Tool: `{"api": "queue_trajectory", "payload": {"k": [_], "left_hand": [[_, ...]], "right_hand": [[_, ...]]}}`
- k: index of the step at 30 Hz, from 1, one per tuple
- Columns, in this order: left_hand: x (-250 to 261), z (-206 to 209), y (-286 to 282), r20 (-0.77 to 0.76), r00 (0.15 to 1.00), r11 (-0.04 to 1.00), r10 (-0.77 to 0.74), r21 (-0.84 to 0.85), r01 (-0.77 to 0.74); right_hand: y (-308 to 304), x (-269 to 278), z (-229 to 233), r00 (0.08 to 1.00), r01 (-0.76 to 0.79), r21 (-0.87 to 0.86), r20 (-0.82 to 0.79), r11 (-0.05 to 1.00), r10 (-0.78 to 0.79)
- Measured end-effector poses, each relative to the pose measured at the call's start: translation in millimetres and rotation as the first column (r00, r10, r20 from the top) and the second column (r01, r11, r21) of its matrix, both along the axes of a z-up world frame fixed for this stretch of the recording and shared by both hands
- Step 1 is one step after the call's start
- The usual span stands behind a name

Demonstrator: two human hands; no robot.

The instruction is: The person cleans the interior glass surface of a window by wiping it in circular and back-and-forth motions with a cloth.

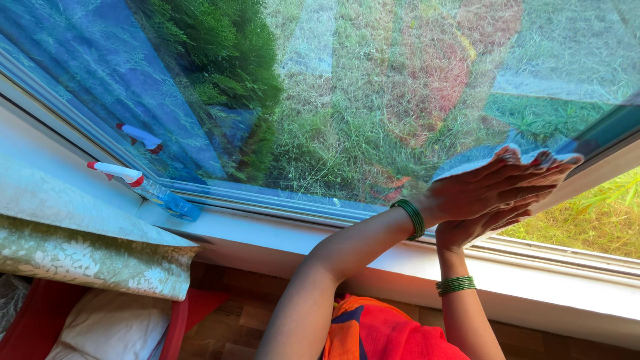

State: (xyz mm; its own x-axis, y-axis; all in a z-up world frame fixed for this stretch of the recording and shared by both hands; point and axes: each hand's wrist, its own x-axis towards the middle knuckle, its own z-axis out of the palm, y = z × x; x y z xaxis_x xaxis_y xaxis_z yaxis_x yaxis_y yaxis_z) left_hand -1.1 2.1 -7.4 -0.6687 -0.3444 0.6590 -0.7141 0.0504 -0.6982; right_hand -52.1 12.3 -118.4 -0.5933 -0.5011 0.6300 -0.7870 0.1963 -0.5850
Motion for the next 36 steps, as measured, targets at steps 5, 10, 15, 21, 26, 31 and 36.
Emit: {"api": "queue_trajectory", "payload": {"k": [5,10,15,21,26,31,36], "left_hand": [[3.7,-18.1,7.8,-0.068,0.993,0.983,-0.101,0.145,0.110],[31.3,-13.5,8.2,-0.215,0.960,0.885,-0.179,0.390,0.252],[111.6,21.4,-5.6,-0.436,0.828,0.715,-0.352,0.446,0.539],[198.5,72.8,-15.4,-0.663,0.727,0.732,-0.176,0.405,0.547],[247.5,109.3,-40.1,-0.773,0.570,0.884,-0.280,0.025,0.467],[286.6,131.2,-36.3,-0.859,0.491,0.966,-0.142,-0.012,0.259],[318.1,71.4,-34.6,-0.899,0.398,0.952,-0.185,-0.063,0.300]], "right_hand": [[-2.3,13.3,-16.7,0.999,-0.017,0.083,0.042,0.996,0.013],[-2.1,33.0,-18.8,0.997,-0.076,0.019,0.016,0.997,0.075],[-1.6,63.8,0.7,0.953,-0.260,-0.175,-0.202,0.950,0.224],[-25.6,105.3,59.7,0.865,-0.408,-0.267,-0.418,0.873,0.276],[-36.6,142.9,159.7,0.760,-0.464,-0.211,-0.595,0.860,0.263],[-36.0,180.2,213.9,0.647,-0.507,-0.064,-0.688,0.860,0.330],[-37.2,209.0,165.0,0.543,-0.517,-0.105,-0.807,0.850,0.230]]}}
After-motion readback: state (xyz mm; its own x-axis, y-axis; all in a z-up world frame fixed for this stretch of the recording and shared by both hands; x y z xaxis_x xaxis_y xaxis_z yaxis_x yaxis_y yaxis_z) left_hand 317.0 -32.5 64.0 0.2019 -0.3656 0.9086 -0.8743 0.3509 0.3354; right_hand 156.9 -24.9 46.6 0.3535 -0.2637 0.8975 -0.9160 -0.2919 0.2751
